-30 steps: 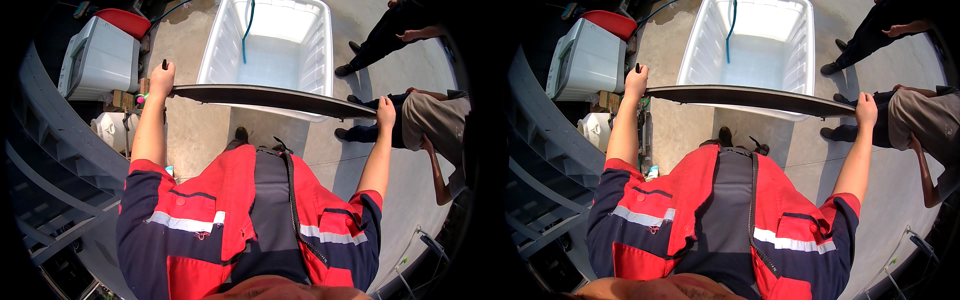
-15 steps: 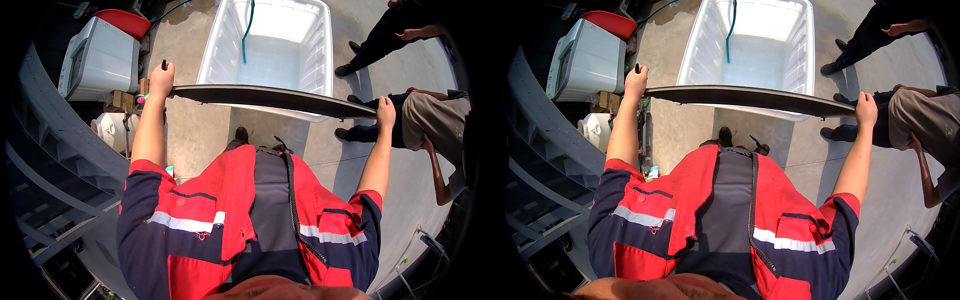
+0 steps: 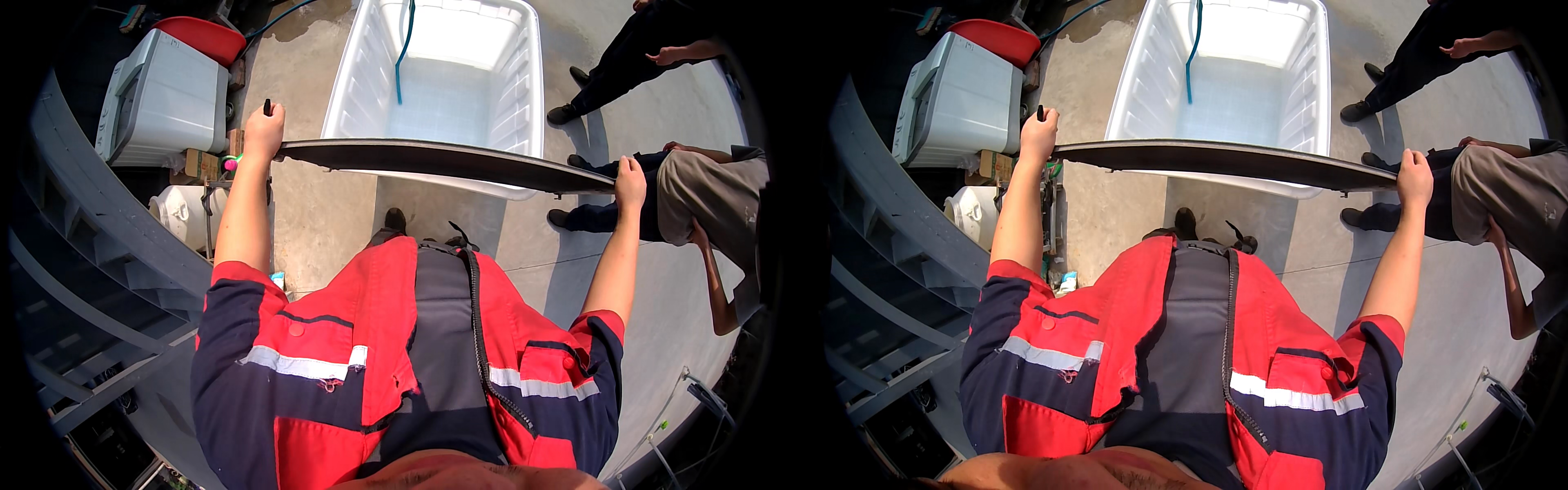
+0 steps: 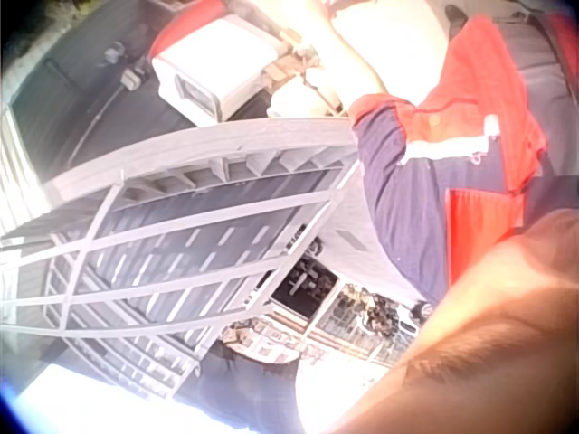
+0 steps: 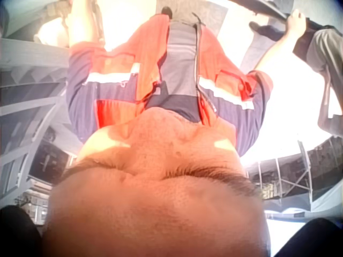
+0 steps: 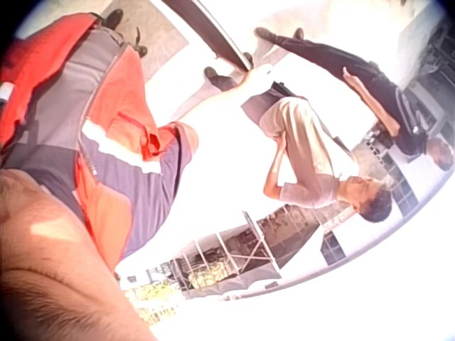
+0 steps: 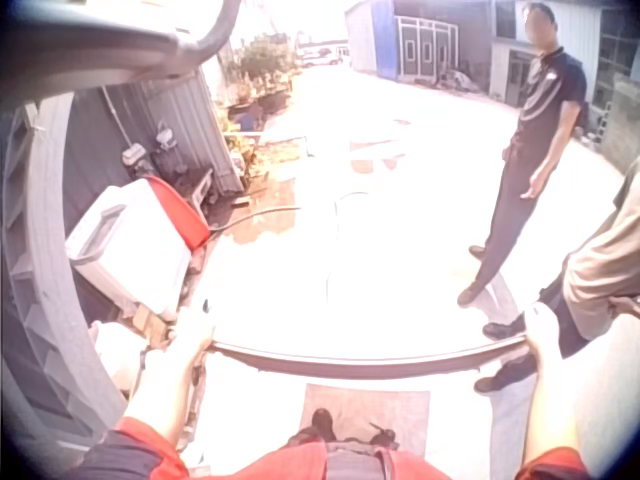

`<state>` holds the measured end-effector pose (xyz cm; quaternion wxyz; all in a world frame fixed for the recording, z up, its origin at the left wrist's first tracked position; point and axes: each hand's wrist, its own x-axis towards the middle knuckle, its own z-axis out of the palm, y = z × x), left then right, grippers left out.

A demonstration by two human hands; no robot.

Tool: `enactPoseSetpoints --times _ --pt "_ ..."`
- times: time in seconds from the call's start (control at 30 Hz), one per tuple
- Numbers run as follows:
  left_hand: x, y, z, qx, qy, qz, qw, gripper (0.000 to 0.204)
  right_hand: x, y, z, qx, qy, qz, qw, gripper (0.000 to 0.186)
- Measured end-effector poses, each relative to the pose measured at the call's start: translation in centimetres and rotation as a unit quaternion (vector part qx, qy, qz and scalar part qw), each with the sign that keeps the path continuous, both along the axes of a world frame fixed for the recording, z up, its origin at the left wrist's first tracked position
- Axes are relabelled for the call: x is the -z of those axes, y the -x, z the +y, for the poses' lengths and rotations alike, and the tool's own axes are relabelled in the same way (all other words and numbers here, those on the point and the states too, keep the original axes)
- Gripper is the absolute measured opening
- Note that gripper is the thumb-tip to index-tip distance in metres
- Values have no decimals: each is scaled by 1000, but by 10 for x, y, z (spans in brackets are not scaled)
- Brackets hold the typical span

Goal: The person carries a radiator with both hands from a car area to a large white plastic bin.

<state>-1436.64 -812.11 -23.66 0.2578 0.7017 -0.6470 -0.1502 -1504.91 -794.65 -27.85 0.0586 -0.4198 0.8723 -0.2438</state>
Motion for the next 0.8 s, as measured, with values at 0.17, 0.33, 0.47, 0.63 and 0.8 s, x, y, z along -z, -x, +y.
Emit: enactPoseSetpoints --times 0.17,0.33,0.47,0.63,0.8 --pt "0 -1 -1 4 -4 -7 1000 37 -2 -2 -1 5 -2 -5 1000 42" --pt "-2 0 0 3 -8 -11 1000 36 -1 -1 0 7 3 -3 1000 42" --pt "-2 1 -1 6 3 -14 1000 36 2 2 0 -6 12 -1 1000 41" --pt "-2 1 0 0 -3 -11 1000 36 -3 -4 0 -5 14 -4 1000 41" --pt "-1 -1 -1 5 1 -7 1000 37 2 2 0 -2 13 -8 1000 41"
